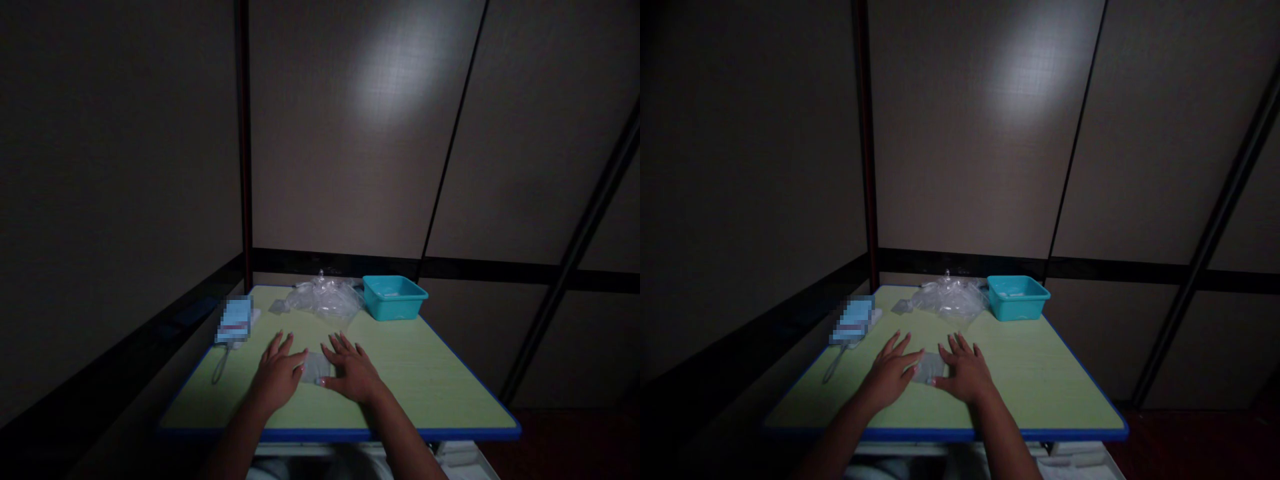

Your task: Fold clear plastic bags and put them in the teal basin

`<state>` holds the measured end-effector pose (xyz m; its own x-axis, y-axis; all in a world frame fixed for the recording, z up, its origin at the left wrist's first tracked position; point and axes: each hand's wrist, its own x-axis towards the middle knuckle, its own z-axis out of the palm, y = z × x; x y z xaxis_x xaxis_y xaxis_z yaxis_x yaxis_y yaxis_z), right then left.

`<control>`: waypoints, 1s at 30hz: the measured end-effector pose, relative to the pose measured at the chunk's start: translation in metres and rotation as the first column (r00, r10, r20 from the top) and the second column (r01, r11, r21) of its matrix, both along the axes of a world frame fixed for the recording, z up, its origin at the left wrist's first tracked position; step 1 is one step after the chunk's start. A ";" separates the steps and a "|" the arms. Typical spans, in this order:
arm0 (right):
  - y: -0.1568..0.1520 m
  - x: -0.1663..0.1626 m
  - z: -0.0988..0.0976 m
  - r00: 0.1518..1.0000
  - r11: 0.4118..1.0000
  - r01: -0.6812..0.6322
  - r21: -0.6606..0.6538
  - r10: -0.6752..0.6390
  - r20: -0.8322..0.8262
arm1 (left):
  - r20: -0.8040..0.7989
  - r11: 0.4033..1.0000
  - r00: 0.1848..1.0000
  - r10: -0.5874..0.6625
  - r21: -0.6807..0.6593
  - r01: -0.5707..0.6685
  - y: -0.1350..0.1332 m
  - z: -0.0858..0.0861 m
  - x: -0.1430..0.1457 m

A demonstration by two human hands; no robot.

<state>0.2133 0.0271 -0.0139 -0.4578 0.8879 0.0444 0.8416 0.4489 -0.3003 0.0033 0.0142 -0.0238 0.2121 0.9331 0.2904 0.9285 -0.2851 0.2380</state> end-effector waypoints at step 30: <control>-0.001 0.001 0.002 0.994 0.999 -0.043 0.019 0.045 -0.101 | 0.013 0.967 0.967 -0.253 -0.038 0.253 -0.022 0.004 0.004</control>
<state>0.2143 0.0258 -0.0116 -0.4886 0.8658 0.1076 0.7867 0.4905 -0.3748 0.0076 -0.0082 -0.0198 0.4406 0.8601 0.2572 0.8253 -0.5008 0.2610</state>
